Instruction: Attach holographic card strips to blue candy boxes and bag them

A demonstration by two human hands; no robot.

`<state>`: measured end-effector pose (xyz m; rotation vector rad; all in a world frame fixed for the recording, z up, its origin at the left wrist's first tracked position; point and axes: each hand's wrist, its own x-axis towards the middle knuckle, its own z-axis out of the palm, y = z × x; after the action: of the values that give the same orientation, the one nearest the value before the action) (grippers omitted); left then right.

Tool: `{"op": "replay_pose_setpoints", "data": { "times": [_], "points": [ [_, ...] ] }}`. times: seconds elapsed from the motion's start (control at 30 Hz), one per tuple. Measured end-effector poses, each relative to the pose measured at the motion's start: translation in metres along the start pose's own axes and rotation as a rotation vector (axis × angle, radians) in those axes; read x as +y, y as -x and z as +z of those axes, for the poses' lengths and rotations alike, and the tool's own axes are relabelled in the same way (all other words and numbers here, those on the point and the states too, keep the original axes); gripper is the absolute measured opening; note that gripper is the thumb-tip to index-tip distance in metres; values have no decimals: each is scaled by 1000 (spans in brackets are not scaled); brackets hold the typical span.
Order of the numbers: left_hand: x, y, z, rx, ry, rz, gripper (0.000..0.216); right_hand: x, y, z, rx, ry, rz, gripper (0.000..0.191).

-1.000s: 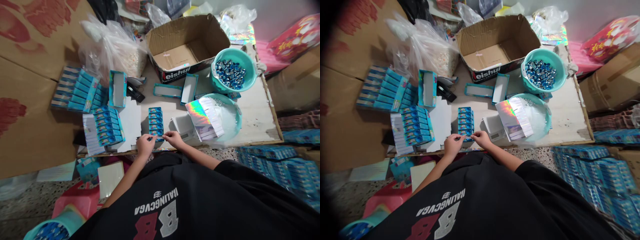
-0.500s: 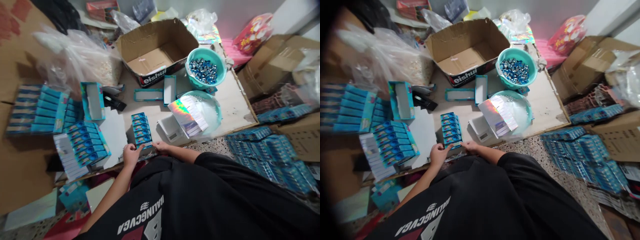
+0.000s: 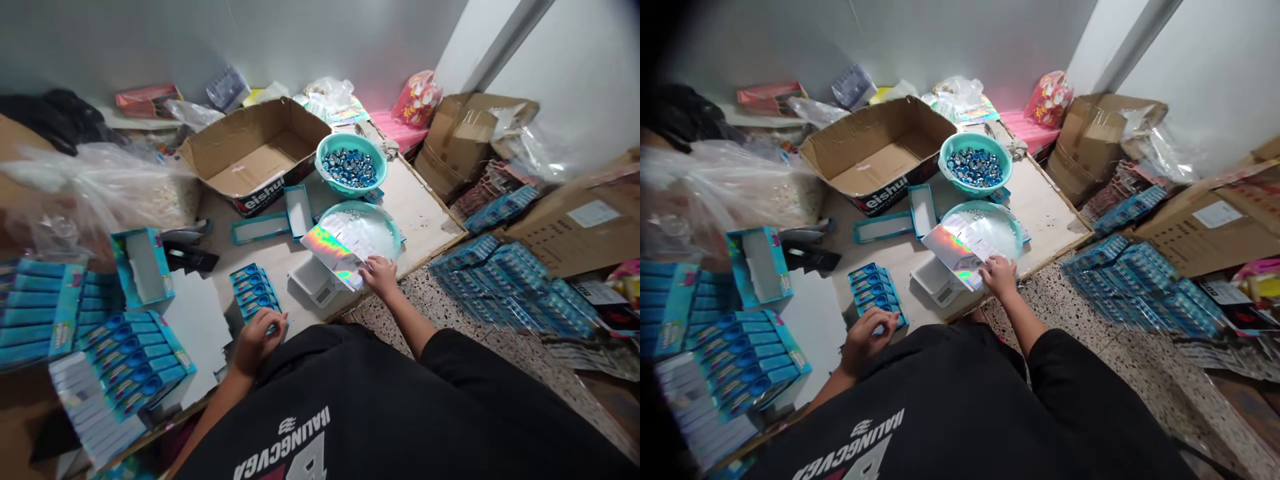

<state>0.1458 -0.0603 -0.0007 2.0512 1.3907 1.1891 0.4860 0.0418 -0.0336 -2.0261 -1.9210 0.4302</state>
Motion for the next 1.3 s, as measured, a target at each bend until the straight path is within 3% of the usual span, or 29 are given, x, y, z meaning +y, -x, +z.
{"op": "replay_pose_setpoints", "data": {
  "times": [0.17, 0.37, 0.5, 0.6, 0.7, 0.87, 1.13, 1.23, 1.3],
  "points": [
    [20, -48, 18, 50, 37, 85, 25, 3, -2, 11, 9, -79, -26, 18],
    [49, -72, 22, 9, 50, 184, 26, -20, 5, -21, 118, -127, -100, 24],
    [67, -91, 8, -20, -46, 262, 8, -53, 13, -50, 152, -177, -288, 23],
    [75, -108, 1, -69, -220, 312, 45, -86, 21, -64, 181, -278, -546, 26],
    [74, -114, -4, -94, -356, 341, 42, -115, 29, -67, 178, -452, -687, 29],
    [64, -96, -12, -9, -451, 397, 35, -141, 34, -57, 83, -770, -588, 22],
    [46, -62, -23, 82, -495, 420, 35, -159, 31, -46, -40, -876, -430, 18],
    [47, -55, -26, 82, -398, 447, 33, -160, 20, -46, -40, -911, -342, 19],
    [49, -50, -27, 107, -223, 373, 29, -148, 2, -46, 32, -951, -232, 21]
  ]
}}
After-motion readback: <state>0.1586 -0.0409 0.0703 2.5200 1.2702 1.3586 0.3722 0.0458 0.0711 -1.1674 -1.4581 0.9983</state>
